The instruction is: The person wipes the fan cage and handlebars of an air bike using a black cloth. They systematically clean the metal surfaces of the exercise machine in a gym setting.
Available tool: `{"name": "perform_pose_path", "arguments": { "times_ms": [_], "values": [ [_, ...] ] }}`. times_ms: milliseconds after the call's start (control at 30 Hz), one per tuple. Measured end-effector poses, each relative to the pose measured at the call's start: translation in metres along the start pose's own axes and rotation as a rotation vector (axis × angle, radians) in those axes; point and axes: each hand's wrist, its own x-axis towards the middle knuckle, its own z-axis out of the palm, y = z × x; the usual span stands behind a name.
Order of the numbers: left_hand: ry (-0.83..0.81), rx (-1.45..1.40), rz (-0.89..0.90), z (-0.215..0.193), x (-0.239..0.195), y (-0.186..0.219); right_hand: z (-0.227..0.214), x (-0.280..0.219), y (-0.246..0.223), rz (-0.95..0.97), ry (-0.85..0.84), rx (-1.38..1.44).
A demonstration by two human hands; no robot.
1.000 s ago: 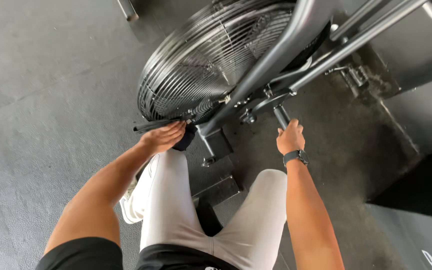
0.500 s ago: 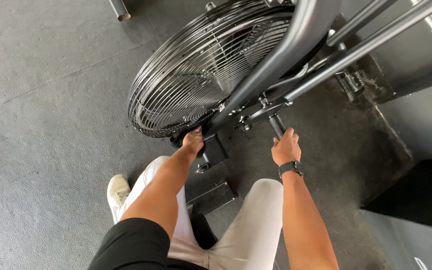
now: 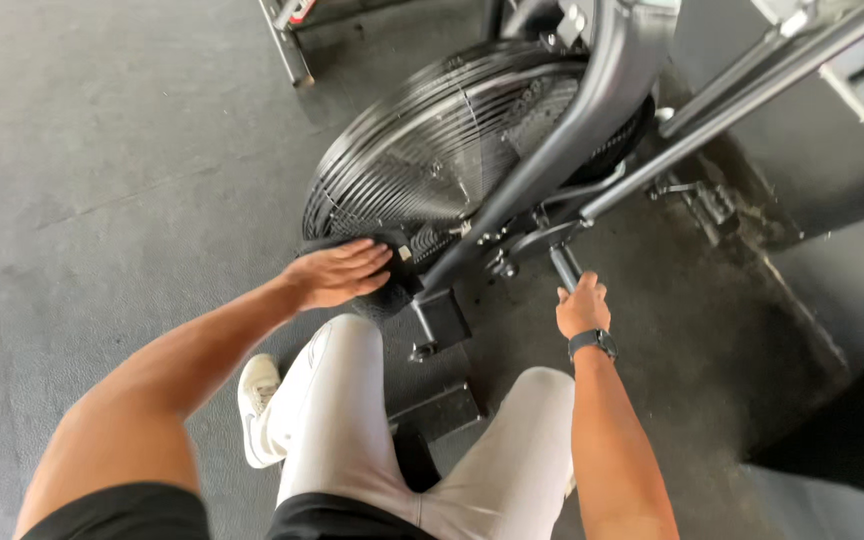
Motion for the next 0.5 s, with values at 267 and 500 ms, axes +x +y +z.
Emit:
{"name": "perform_pose_path", "arguments": {
  "times_ms": [267,500],
  "values": [
    [0.636,-0.113,-0.633,-0.032,-0.004,0.001,0.007,0.002,0.004,0.017,0.013,0.086],
    [0.646,-0.123,-1.452,0.026,0.031,0.066,0.010,0.007,0.007,0.010,-0.008,0.118]
  ]
}}
